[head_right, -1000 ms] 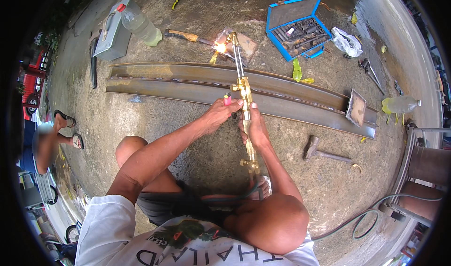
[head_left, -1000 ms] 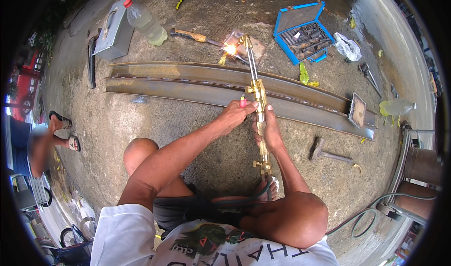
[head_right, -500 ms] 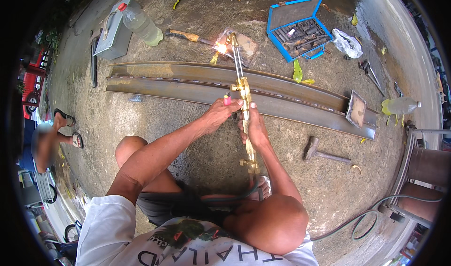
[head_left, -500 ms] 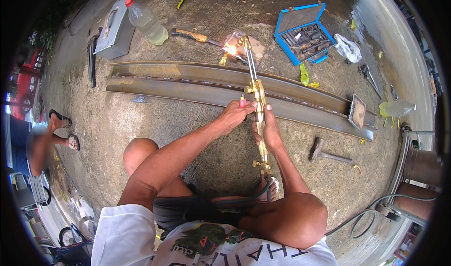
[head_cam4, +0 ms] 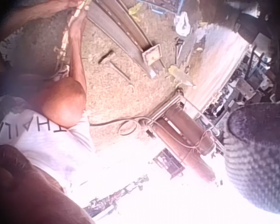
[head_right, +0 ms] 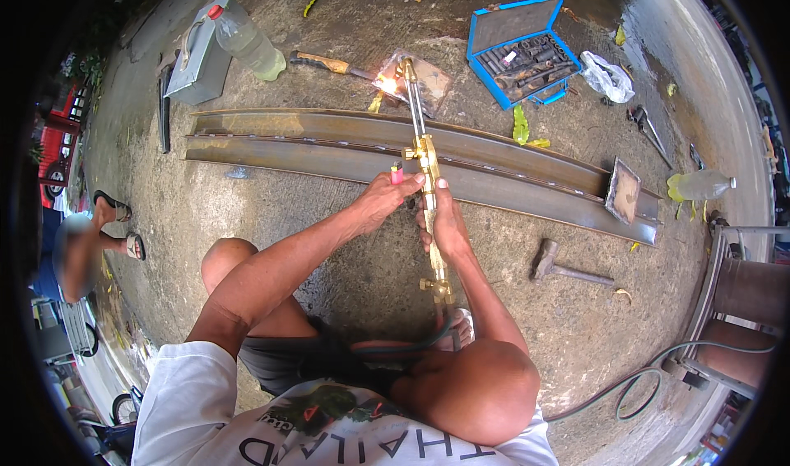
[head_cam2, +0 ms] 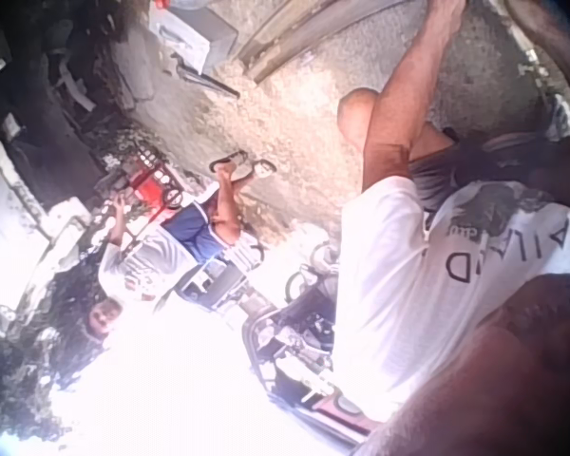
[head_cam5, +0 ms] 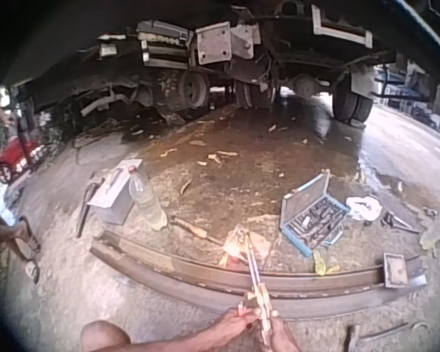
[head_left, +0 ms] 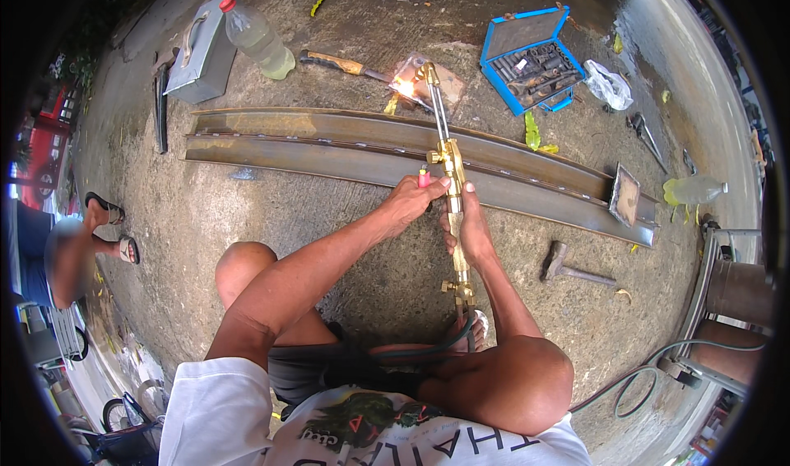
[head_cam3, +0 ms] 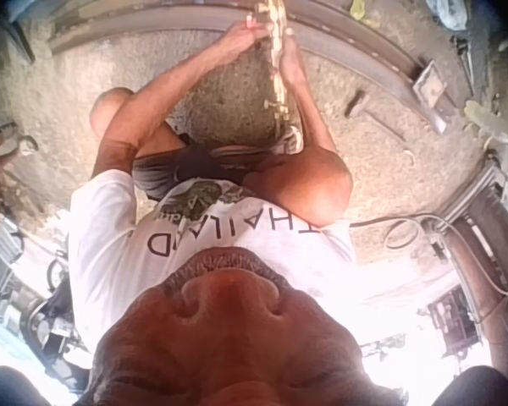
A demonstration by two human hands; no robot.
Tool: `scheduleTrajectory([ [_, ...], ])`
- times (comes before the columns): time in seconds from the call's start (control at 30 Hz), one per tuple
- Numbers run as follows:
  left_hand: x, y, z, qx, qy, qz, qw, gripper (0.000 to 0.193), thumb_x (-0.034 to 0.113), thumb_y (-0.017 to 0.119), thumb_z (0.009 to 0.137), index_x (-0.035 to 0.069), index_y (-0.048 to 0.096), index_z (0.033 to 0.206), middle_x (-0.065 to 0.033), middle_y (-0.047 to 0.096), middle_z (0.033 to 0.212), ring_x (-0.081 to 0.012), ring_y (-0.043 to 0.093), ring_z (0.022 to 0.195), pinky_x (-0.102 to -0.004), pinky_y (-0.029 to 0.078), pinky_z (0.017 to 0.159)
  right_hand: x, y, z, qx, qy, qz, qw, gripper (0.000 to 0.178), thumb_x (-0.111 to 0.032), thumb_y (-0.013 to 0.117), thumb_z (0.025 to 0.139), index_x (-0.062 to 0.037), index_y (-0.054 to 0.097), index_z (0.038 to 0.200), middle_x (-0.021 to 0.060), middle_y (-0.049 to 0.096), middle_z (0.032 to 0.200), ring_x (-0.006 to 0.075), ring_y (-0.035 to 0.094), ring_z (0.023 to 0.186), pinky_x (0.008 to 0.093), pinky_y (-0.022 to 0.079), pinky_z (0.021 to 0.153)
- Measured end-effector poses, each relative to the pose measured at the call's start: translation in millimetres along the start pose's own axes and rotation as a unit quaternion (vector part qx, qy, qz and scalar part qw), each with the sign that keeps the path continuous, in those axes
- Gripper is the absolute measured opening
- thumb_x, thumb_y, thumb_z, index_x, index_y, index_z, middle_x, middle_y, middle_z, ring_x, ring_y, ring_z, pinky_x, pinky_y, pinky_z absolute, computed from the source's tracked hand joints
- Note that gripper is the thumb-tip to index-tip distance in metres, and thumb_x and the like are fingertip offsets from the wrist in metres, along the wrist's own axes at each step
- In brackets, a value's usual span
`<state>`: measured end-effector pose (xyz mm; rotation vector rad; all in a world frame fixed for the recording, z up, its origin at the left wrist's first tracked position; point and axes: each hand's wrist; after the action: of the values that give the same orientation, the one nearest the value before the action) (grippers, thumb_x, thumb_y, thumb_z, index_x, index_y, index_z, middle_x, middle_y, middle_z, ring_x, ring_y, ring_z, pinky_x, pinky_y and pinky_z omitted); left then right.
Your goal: The person marks a small metal plate with a pencil, then uses a blowtorch to cut a long metal beam. The person ignites the torch with a lighter and directs the flame along the beam to create a cut.
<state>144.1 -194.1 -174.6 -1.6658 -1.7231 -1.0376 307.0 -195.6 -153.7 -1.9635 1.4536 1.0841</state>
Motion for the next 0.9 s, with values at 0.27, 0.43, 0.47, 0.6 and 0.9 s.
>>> scheduleTrajectory([
  [0.27, -0.5, -0.4, -0.1, 0.000, -0.009, -0.003, 1.000, 0.056, 0.049, 0.066, 0.096, 0.003, 0.066, 0.130, -0.0144, 0.064, 0.124, -0.0226, 0.051, 0.121, -0.0417, 0.036, 0.105, 1.4, -0.1, -0.2, -0.001, -0.001, 0.011, 1.000, 0.068, -0.066, 0.019, 0.102, -0.0055, 0.049, 0.096, 0.0024, 0.045, 0.062, 0.0121, 0.040, 0.039, 0.0292, 0.037, 0.036],
  [0.43, 0.4, -2.0, -0.8, -0.012, -0.009, -0.009, 1.000, 0.059, 0.049, 0.066, 0.096, 0.002, 0.064, 0.133, -0.0176, 0.061, 0.133, -0.0258, 0.048, 0.129, -0.0435, 0.034, 0.108, 2.2, 0.0, 0.4, -0.006, 0.004, 0.017, 1.000, 0.068, -0.066, 0.019, 0.102, -0.0056, 0.048, 0.096, 0.0024, 0.045, 0.062, 0.0121, 0.040, 0.040, 0.0293, 0.037, 0.037],
  [0.47, 2.1, -1.3, -2.0, -0.013, -0.010, -0.008, 1.000, 0.060, 0.049, 0.066, 0.096, 0.002, 0.063, 0.133, -0.0182, 0.060, 0.136, -0.0265, 0.047, 0.131, -0.0440, 0.034, 0.109, 2.0, -0.4, 0.1, -0.005, 0.003, 0.016, 1.000, 0.067, -0.066, 0.019, 0.102, -0.0056, 0.048, 0.095, 0.0024, 0.045, 0.062, 0.0121, 0.040, 0.040, 0.0293, 0.037, 0.037],
  [0.6, 4.3, -1.0, -3.9, -0.015, -0.011, -0.008, 1.000, 0.061, 0.049, 0.066, 0.096, 0.003, 0.062, 0.135, -0.0192, 0.057, 0.141, -0.0285, 0.044, 0.137, -0.0448, 0.032, 0.111, 1.2, 0.4, -1.1, -0.001, 0.002, 0.012, 1.000, 0.067, -0.066, 0.019, 0.102, -0.0057, 0.048, 0.095, 0.0023, 0.045, 0.062, 0.0120, 0.040, 0.040, 0.0293, 0.037, 0.037],
  [0.9, -0.8, -2.9, -0.7, -0.020, -0.009, -0.021, 1.000, 0.058, 0.048, 0.068, 0.095, 0.003, 0.064, 0.132, -0.0153, 0.061, 0.133, -0.0250, 0.048, 0.130, -0.0439, 0.033, 0.109, 0.8, 0.8, -2.2, -0.007, 0.006, 0.006, 1.000, 0.068, -0.066, 0.017, 0.102, -0.0063, 0.048, 0.095, 0.0019, 0.045, 0.062, 0.0119, 0.040, 0.041, 0.0296, 0.037, 0.037],
])
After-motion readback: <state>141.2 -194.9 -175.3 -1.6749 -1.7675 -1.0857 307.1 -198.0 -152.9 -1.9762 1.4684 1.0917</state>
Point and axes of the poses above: each hand's wrist, its own z-axis towards the middle knuckle, its own y-axis out of the palm, x = y × z
